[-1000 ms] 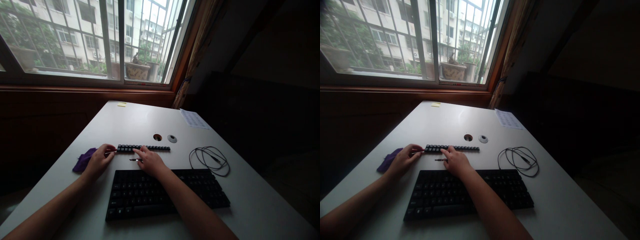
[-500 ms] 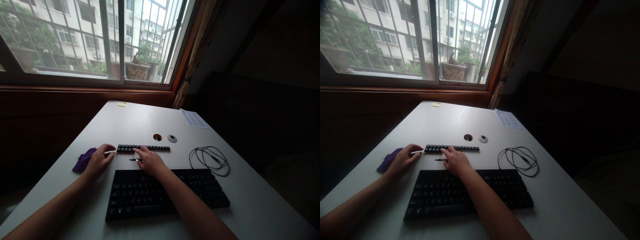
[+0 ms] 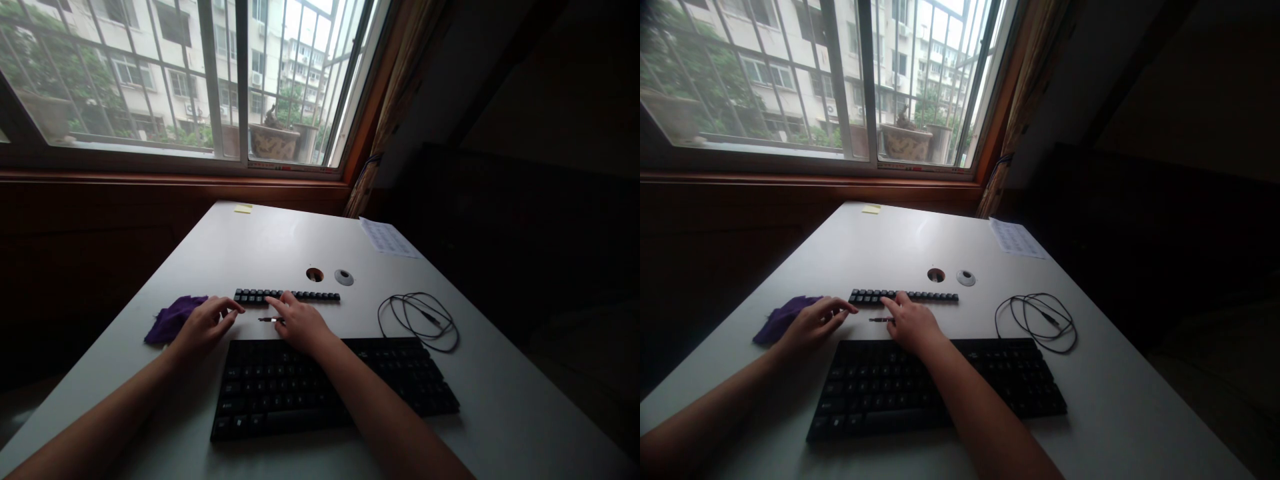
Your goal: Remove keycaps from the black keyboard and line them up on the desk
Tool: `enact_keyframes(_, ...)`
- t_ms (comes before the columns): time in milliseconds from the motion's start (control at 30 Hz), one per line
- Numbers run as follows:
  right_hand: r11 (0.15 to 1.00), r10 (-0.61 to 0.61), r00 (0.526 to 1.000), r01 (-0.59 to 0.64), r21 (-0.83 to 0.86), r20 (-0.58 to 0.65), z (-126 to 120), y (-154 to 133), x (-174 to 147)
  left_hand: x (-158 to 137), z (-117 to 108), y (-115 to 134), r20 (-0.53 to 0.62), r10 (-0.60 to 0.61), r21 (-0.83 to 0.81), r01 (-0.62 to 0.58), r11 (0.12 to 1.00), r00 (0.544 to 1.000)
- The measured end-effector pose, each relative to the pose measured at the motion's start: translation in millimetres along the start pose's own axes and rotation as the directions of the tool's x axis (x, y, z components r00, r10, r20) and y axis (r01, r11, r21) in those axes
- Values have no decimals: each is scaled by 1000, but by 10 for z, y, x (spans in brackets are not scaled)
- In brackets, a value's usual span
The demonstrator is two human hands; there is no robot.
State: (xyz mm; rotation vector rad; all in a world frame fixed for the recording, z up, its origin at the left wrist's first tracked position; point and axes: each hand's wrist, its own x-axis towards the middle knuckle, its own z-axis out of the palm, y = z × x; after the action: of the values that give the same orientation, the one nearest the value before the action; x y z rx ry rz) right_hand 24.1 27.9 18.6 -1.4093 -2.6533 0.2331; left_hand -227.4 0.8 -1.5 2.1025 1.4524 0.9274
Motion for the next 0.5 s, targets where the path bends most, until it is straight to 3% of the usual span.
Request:
enact_keyframes(300,1000,4,1000,-4,-8,0,-2,-5,-6,9,19,58,59,29,28,-31,999,998)
enact_keyframes(500,1000,8,1000,-7,-19,12,-2,-12,5,23,43,20,67,113,19,-115,993,991)
